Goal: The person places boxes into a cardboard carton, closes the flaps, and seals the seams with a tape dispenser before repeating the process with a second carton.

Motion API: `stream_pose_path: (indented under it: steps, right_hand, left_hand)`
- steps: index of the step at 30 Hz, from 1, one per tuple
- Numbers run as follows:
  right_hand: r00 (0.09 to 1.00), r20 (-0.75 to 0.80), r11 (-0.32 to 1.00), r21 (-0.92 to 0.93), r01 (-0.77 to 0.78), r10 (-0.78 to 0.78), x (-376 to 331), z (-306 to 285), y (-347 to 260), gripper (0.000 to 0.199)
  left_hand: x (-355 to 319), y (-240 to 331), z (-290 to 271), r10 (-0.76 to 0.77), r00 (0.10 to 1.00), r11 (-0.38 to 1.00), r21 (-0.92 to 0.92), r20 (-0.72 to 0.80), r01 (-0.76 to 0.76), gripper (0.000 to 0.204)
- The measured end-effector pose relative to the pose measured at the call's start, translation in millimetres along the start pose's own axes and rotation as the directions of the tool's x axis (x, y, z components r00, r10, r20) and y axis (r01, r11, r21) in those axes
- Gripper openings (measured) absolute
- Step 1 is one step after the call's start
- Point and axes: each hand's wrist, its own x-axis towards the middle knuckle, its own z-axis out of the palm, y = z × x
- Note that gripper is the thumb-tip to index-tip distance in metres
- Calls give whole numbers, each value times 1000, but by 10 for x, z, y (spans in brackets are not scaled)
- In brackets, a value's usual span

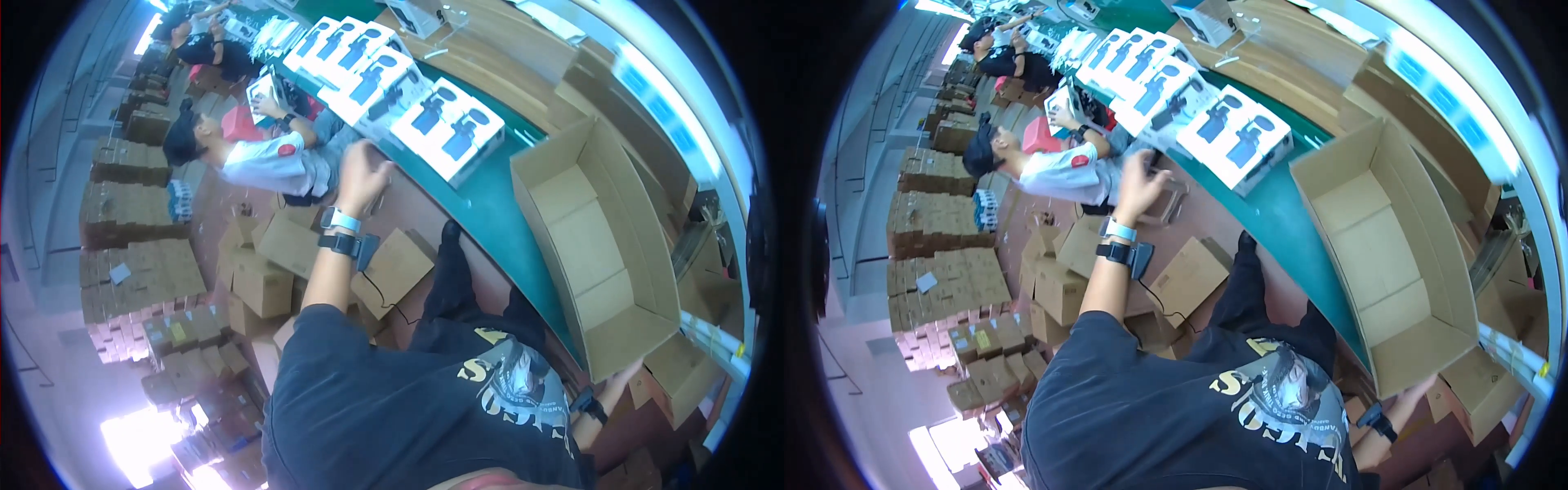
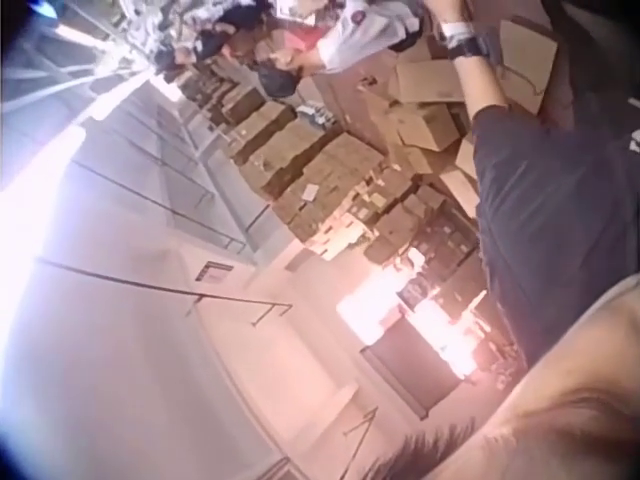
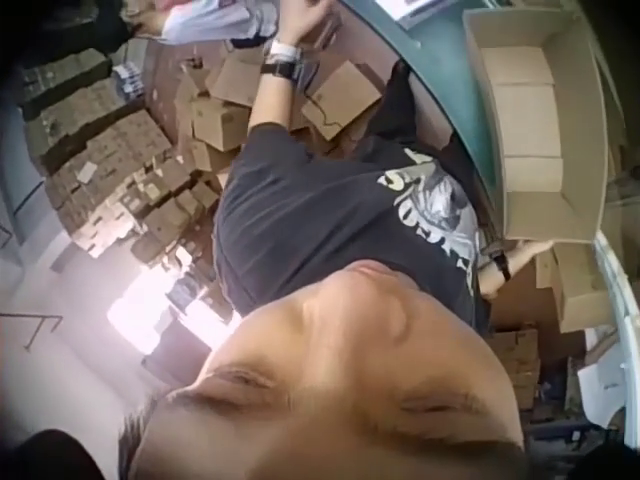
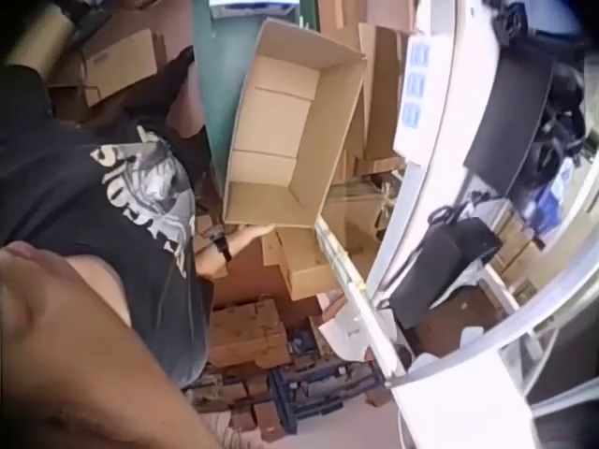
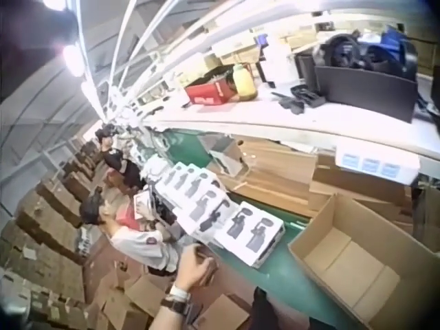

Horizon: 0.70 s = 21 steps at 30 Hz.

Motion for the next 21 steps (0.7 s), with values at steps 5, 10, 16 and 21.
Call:
stream_pose_path:
  steps: [5, 10, 16, 21]
  right_hand:
    - [957, -230, 975, -174, 140, -179, -785, 1128, -7, 59]
    - [823, 75, 326, -895, 305, -563, -334, -73, 354, 69]
    - [845, 120, 404, -838, 368, -521, -617, 9, 202, 79]
    - [847, 21, 225, -960, 165, -531, -736, 446, 247, 76]
  left_hand:
    - [1237, -969, -82, 154, 978, 936, 339, -144, -97, 93]
    - [1790, -784, 278, 71, 996, 910, 413, -61, -40, 104]
    - [1593, -409, 28, 6, 999, 934, 357, -36, 8, 97]
    - [1213, 956, -731, 99, 841, 675, -657, 531, 336, 95]
